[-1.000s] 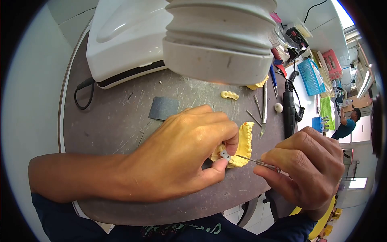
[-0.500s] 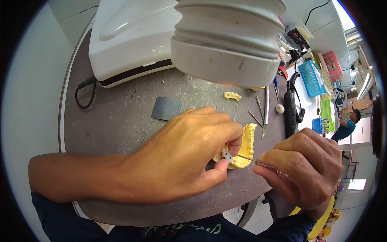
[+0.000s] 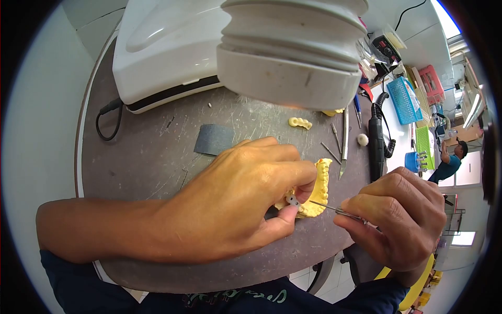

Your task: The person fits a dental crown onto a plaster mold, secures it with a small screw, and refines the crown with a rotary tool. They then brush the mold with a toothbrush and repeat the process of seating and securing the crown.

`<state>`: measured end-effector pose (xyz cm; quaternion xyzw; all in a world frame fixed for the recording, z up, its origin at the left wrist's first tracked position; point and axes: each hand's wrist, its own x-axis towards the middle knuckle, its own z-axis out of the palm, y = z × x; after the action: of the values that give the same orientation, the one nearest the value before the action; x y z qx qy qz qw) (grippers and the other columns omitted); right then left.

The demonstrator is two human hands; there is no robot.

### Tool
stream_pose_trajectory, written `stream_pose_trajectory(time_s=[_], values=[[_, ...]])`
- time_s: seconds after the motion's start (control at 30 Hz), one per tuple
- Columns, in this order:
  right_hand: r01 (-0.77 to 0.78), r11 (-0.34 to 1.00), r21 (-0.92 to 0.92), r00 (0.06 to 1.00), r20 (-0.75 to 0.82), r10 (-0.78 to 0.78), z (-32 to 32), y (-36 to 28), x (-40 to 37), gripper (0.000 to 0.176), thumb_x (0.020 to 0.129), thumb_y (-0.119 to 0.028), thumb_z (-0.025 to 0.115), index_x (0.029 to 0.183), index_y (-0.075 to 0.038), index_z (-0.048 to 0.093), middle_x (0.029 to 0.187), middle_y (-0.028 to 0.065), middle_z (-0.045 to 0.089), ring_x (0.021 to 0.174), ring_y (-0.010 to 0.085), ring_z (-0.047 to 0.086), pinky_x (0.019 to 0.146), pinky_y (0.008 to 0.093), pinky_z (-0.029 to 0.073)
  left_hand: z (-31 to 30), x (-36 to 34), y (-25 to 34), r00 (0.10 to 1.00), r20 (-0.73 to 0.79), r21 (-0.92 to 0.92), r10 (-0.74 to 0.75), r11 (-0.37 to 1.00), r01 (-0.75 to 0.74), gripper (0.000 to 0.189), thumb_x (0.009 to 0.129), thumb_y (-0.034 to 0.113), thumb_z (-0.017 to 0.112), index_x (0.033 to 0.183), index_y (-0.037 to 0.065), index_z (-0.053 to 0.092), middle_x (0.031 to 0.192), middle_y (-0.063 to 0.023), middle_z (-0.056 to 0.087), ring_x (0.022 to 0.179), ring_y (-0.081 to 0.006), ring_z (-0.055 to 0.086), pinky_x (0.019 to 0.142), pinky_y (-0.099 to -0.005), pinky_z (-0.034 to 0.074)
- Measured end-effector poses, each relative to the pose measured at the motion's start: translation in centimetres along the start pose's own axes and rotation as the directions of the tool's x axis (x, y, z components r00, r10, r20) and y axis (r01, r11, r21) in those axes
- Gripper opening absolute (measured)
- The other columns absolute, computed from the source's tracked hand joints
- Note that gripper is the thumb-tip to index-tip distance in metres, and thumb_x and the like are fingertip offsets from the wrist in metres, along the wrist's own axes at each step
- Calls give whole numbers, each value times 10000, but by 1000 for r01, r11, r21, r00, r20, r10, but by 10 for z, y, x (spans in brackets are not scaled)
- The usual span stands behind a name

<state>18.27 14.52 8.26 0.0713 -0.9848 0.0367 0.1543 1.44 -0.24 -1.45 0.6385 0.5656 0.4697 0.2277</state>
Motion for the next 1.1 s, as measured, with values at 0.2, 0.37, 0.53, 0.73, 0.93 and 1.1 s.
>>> stream_pose_trajectory(time_s=[0.2,0.37,0.53,0.73,0.93,1.1], values=[[8,1000,21,1000,15,-8,2,-2,3,292,657,-242,938,803,-107,725,695,24,665,572,159,618,485,284,421,-1,-1,0,1000,10,1,-20,1000,20,187,767,8,730,928,30,639,904,-97,643,878,-301,616,780,-400,493],[38,999,34,999,21,-39,4,-2,5,281,668,-236,937,808,-109,729,703,19,671,569,152,617,478,284,417,1,-1,-2,1000,-10,-2,-7,1000,7,187,763,13,737,922,30,639,897,-98,643,881,-302,620,774,-394,496],[42,998,38,997,61,-44,4,-3,7,268,690,-224,931,824,-103,733,707,19,675,566,144,612,472,286,418,3,-2,-3,1000,-29,9,5,1000,-5,186,759,17,742,911,35,637,885,-93,639,868,-300,619,771,-394,495],[110,994,-17,991,80,-108,1,-3,11,244,663,-164,896,831,-105,730,709,13,646,574,159,608,467,280,424,4,-2,-4,999,-43,1,8,1000,-8,191,757,16,745,912,39,636,878,-93,637,858,-298,618,763,-392,496],[65,997,-29,994,88,-62,5,-18,20,219,634,-158,822,819,-87,727,701,5,620,600,157,615,462,284,425,5,-2,-4,998,-58,2,20,1000,-20,186,763,19,741,909,41,629,870,-96,633,848,-298,615,761,-392,496],[144,988,-61,977,170,-132,1,-13,19,222,709,-231,855,764,-71,712,685,21,608,570,163,589,453,312,414,5,-1,-6,997,-62,8,39,999,-39,197,762,24,752,911,40,625,872,-96,636,845,-304,618,755,-393,498]])
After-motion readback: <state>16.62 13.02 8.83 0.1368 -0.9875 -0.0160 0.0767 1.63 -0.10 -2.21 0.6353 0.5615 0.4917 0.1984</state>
